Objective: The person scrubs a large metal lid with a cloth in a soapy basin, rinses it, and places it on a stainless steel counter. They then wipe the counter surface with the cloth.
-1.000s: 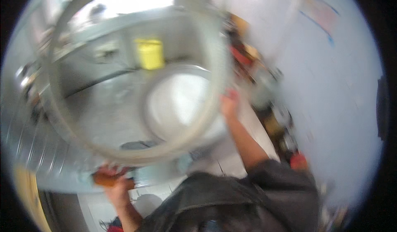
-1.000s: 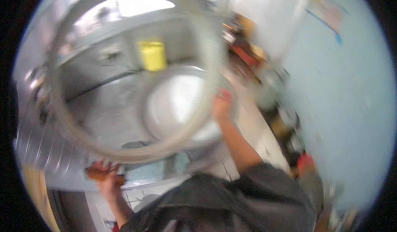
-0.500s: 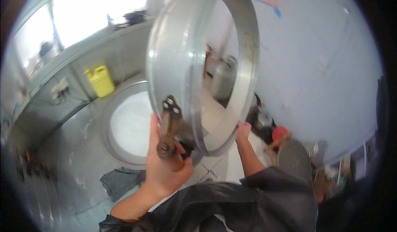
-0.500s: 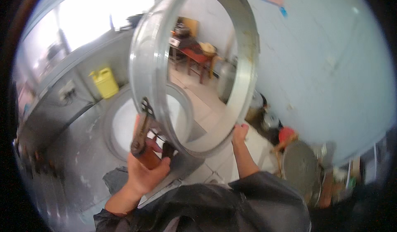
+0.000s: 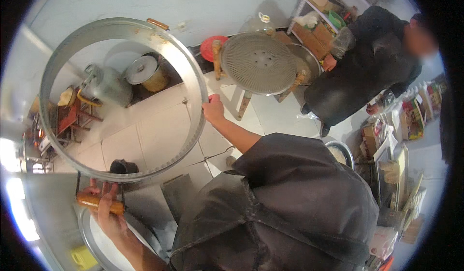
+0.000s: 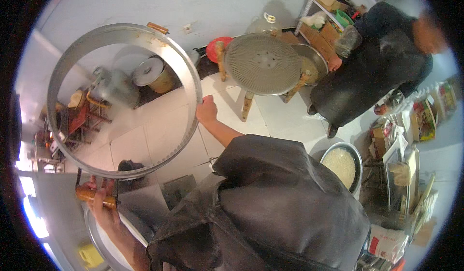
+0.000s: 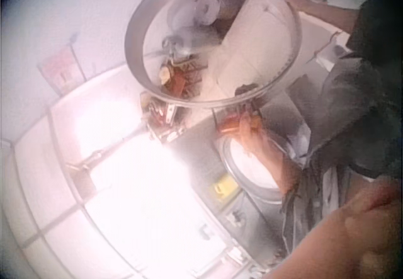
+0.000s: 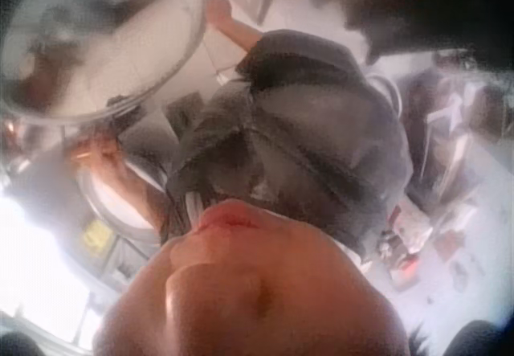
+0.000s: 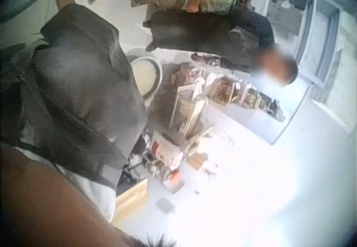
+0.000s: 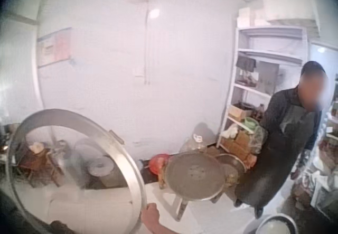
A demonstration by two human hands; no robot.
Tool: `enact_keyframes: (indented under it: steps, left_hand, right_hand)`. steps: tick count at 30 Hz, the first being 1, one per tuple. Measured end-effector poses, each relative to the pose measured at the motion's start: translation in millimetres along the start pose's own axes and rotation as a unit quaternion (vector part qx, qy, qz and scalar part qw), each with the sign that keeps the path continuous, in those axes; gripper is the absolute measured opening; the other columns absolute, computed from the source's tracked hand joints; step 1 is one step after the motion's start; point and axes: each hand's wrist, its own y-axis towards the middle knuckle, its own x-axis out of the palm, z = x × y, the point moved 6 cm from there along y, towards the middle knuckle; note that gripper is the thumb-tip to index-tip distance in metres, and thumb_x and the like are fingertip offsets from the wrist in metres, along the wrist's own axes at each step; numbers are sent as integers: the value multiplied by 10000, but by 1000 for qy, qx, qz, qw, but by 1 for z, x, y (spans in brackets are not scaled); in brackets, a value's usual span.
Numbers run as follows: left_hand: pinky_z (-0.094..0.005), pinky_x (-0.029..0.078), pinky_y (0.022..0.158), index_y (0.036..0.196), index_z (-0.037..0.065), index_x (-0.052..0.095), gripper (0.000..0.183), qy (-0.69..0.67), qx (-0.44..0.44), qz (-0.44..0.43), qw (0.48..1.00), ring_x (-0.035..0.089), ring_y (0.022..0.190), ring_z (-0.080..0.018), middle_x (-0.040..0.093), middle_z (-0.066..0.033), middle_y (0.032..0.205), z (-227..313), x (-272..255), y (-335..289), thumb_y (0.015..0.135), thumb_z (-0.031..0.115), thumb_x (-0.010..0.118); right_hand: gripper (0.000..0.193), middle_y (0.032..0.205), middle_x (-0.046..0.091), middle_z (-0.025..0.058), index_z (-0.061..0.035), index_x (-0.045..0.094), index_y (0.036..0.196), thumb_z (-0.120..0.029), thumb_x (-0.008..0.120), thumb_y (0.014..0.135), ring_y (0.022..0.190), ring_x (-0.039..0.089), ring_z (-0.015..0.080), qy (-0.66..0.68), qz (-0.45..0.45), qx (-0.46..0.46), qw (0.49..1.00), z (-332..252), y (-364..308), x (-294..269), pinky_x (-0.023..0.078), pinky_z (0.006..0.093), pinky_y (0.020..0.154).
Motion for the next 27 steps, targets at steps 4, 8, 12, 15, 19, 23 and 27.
enact_keyframes:
  steps: [4, 8, 12, 15, 19, 23, 27]
  left_hand:
    - [-508, 442, 952, 1048, 42, 409, 376, -89, -87, -96, 988, 485, 1115, -422, 409, -207, 1238, -79, 82, 72, 703, -52, 524]
    - [-523, 441, 938, 1030, 47, 420, 359, -133, -184, -173, 958, 473, 1114, -383, 417, -168, 1160, -155, 158, 127, 700, -56, 515]
    - [-524, 466, 894, 974, 59, 433, 310, -167, -275, -243, 915, 535, 978, -328, 450, -115, 1046, -243, 239, 170, 702, -57, 529]
    - [-501, 491, 858, 953, 69, 440, 297, -178, -365, -259, 876, 570, 878, -277, 485, -79, 921, -325, 305, 192, 704, -67, 530]
    - [-481, 522, 773, 924, 83, 435, 304, -185, -437, -319, 820, 552, 792, -239, 495, -71, 882, -428, 391, 211, 685, -72, 541]
    - [-452, 524, 774, 934, 81, 440, 321, -103, -504, -282, 810, 545, 826, -223, 493, -72, 899, -512, 431, 221, 674, -65, 559]
    - [-367, 479, 814, 1059, 72, 448, 406, -89, -492, -244, 831, 521, 901, -211, 480, -74, 996, -552, 459, 224, 689, -47, 565]
  right_hand:
    - [273, 806, 609, 162, -21, 522, 911, -144, 608, 684, 790, 595, 326, 14, 76, 23, 997, 39, 77, -66, 466, 381, 721]
    - [268, 827, 611, 187, -39, 512, 940, -131, 585, 700, 812, 595, 361, -46, 180, 41, 982, 76, 126, -134, 468, 417, 740]
    - [248, 841, 616, 228, -10, 496, 935, -104, 563, 716, 833, 607, 386, -113, 294, 113, 942, 122, 151, -200, 471, 453, 742]
    - [168, 744, 612, 223, 23, 521, 779, -105, 593, 696, 780, 610, 363, -97, 350, 144, 921, 153, 167, -235, 469, 452, 723]
    - [238, 568, 563, 169, 37, 491, 578, -107, 657, 669, 584, 586, 293, -61, 222, 160, 960, 173, 185, -233, 479, 379, 571]
    - [82, 741, 589, 66, -9, 549, 779, -44, 617, 750, 670, 572, 158, 144, 193, 214, 947, 169, 167, -214, 508, 298, 616]
    - [172, 846, 587, 92, 5, 508, 921, -50, 603, 789, 744, 589, 170, 236, 187, 210, 930, 143, 140, -200, 533, 293, 689]
